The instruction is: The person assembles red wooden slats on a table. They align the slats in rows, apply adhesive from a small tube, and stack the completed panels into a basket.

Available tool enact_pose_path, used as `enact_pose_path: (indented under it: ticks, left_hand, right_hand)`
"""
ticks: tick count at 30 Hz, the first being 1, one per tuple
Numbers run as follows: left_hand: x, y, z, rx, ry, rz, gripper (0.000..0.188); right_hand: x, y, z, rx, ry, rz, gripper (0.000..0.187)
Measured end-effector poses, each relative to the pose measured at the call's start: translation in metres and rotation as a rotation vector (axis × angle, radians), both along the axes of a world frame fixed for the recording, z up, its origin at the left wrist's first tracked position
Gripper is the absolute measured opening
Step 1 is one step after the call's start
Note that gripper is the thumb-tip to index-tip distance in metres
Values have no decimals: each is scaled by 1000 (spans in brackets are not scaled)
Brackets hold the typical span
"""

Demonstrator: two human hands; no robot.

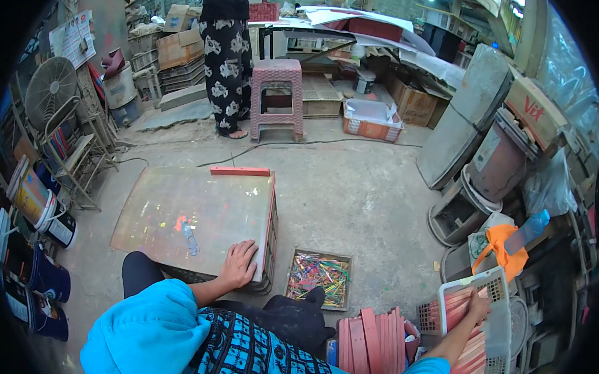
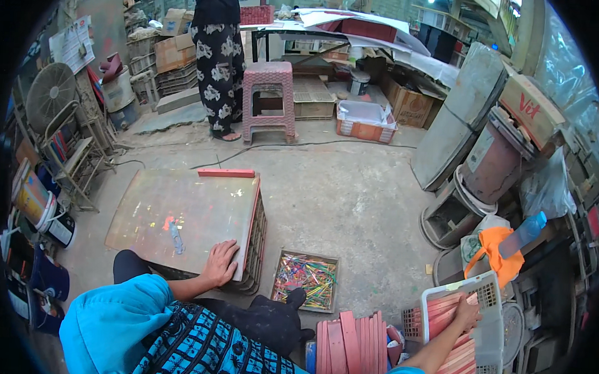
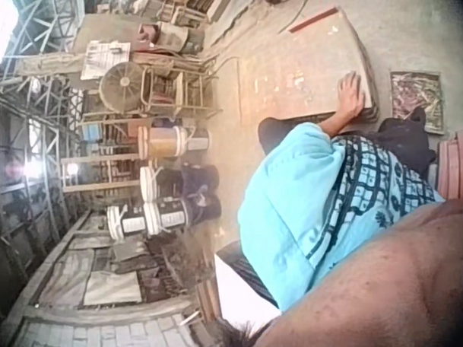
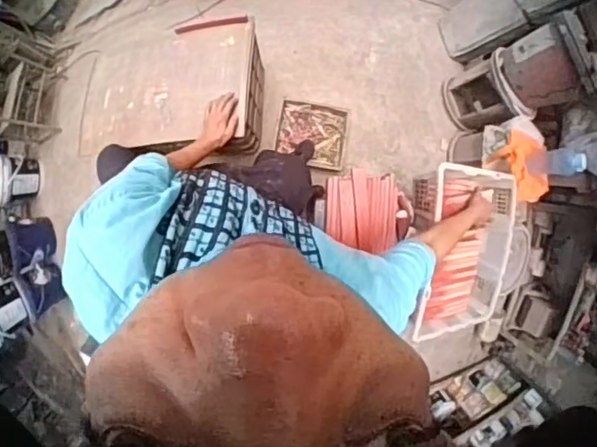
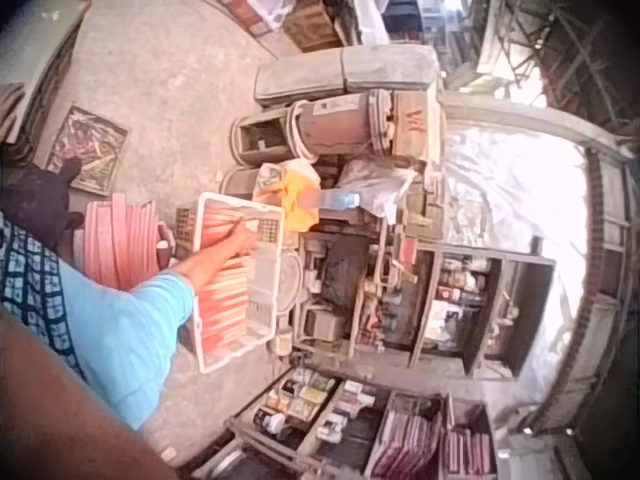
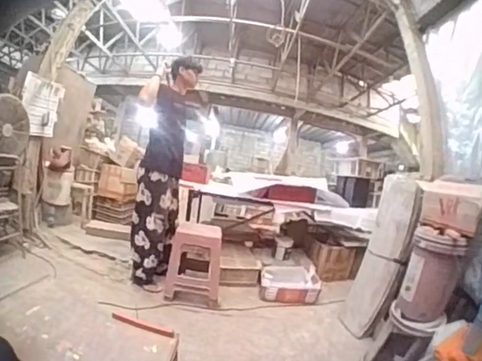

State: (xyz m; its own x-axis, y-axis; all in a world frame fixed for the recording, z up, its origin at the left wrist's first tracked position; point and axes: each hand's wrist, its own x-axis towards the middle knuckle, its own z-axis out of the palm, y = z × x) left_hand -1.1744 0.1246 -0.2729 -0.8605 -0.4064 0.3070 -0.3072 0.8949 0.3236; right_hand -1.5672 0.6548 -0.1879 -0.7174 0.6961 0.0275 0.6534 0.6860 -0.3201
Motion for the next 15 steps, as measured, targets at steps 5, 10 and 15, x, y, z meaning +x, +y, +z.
enact_pose_path:
  ticks: [5,10,15]
  left_hand:
    - [9,-3,-3,14,14,1,46]
    - [-8,-1,-5,37,28,-109,45]
    - [6,-19,-10,-2,75,-29,50]
  right_hand:
    - [26,8,33,24,320,118,73]
    - [43,61,85,450,865,354,67]
    - [94,-28,180,-543,1459,712,60]
